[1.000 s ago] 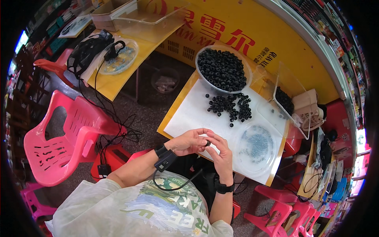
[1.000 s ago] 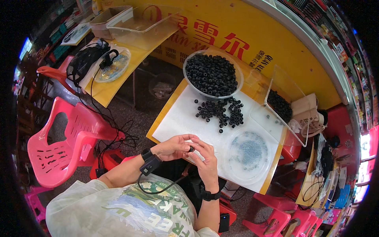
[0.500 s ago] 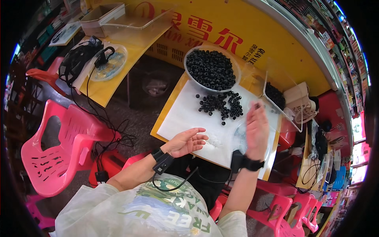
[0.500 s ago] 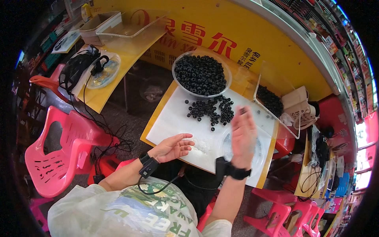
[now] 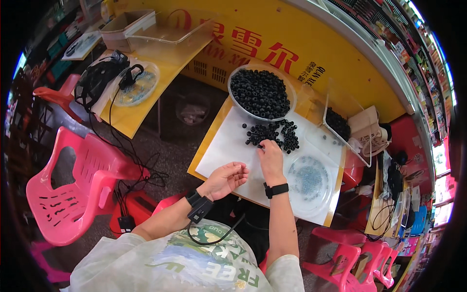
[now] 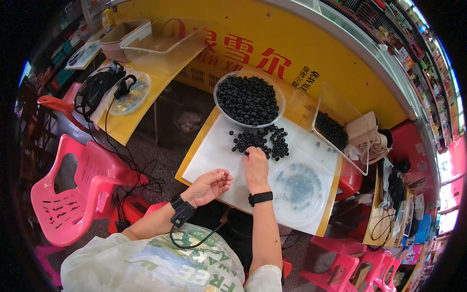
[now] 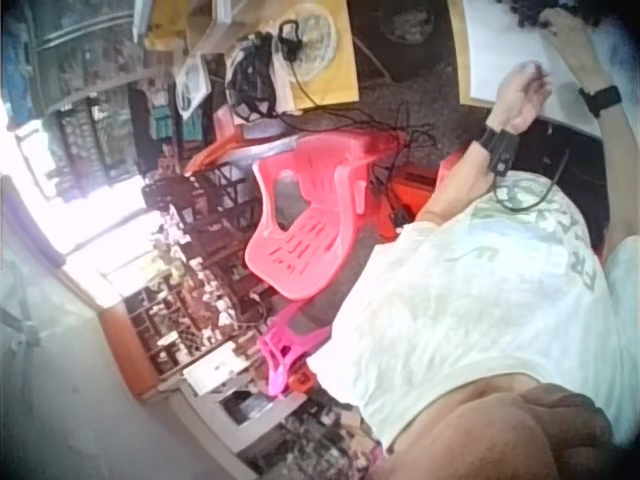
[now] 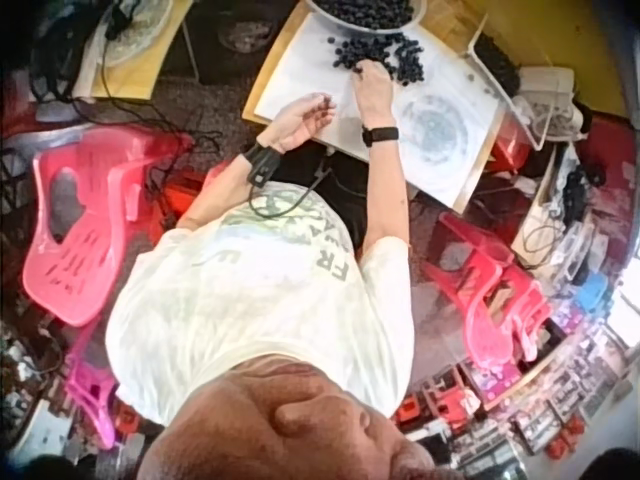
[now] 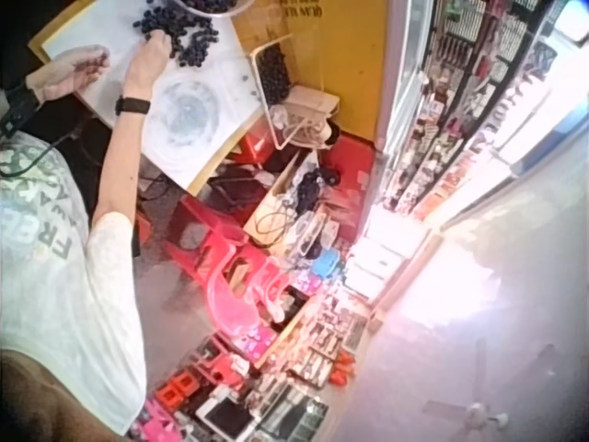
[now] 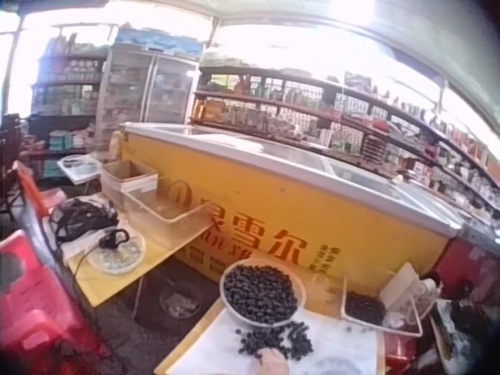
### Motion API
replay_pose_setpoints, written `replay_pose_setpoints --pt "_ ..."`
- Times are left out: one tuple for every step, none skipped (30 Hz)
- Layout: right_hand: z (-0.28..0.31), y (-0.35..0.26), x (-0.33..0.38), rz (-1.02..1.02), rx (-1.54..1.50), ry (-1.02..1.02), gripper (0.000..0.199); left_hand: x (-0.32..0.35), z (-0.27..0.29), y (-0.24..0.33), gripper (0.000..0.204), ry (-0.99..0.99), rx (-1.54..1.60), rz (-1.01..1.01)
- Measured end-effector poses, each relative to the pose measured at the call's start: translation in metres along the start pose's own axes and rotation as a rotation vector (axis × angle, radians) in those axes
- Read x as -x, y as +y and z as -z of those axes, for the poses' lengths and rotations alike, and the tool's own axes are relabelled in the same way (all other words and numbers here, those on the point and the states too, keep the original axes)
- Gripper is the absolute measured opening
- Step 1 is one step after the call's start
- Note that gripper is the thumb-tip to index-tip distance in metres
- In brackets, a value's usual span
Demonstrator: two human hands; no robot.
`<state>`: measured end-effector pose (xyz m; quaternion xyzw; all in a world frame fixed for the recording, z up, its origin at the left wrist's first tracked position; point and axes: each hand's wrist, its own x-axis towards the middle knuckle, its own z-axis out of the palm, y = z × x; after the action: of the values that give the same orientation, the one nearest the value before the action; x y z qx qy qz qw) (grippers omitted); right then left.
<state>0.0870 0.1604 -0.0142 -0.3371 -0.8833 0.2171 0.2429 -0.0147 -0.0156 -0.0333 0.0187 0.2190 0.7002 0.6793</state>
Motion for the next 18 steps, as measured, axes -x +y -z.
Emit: replay_pose_setpoints --pt "-0.002 0.002 0.0 -0.005 -0.021 0.001 0.02 0.001 -0.003 0.002 0.02 0.033 -0.024 -0.012" --pt "0.008 -0.013 0.001 -0.095 -0.138 -0.035 0.02 0.001 -0.005 0.005 0.02 0.073 -0.045 -0.029" --pt "0.024 -0.03 0.006 -0.186 -0.254 -0.071 0.02 0.0 -0.008 0.009 0.02 0.112 -0.067 -0.045" --pt "0.034 -0.042 0.012 -0.28 -0.369 -0.107 0.02 0.001 -0.015 0.013 0.02 0.126 -0.062 -0.028" --pt "0.035 -0.043 0.021 -0.323 -0.512 -0.104 0.022 -0.001 -0.025 0.016 0.021 0.136 -0.06 0.001" --pt "0.036 -0.042 0.031 -0.367 -0.655 -0.099 0.025 -0.003 -0.03 0.016 0.021 0.144 -0.058 0.03" --pt "0.037 -0.041 0.041 -0.409 -0.8 -0.091 0.028 -0.005 -0.031 0.013 0.022 0.133 -0.059 0.021" --pt "0.035 -0.041 0.05 -0.425 -0.826 -0.095 0.025 -0.008 -0.031 0.01 0.022 0.122 -0.061 0.014" --pt "0.035 -0.044 0.054 -0.348 -0.75 -0.06 0.025 -0.011 -0.031 0.007 0.023 0.109 -0.062 0.006" --pt "0.036 -0.05 0.059 -0.273 -0.675 -0.03 0.024 -0.013 -0.027 0.003 0.023 0.117 -0.08 0.009" --pt "0.04 -0.054 0.063 -0.198 -0.599 -0.003 0.023 -0.014 -0.022 0.0 0.023 0.126 -0.097 0.01" --pt "0.046 -0.057 0.067 -0.177 -0.443 0.043 0.022 -0.015 -0.019 -0.002 0.023 0.136 -0.114 0.011" --pt "0.061 -0.069 0.071 -0.115 -0.397 0.156 0.021 -0.012 -0.017 -0.003 0.023 0.146 -0.112 0.024" --pt "0.083 -0.084 0.075 -0.049 -0.352 0.264 0.019 -0.011 -0.016 -0.003 0.023 0.157 -0.107 0.032" --pt "0.109 -0.098 0.091 -0.049 -0.467 0.382 0.016 -0.009 -0.015 -0.003 0.023 0.172 -0.098 0.042" --pt "0.137 -0.104 0.112 0.205 -0.427 0.562 0.019 -0.009 -0.014 -0.003 0.023 0.174 -0.089 0.048" --pt "0.163 -0.123 0.125 0.442 -0.462 0.675 0.021 -0.009 -0.013 -0.003 0.022 0.149 -0.083 0.045" --pt "0.193 -0.144 0.139 0.666 -0.485 0.812 0.023 -0.011 -0.015 -0.003 0.022 0.117 -0.099 0.061"
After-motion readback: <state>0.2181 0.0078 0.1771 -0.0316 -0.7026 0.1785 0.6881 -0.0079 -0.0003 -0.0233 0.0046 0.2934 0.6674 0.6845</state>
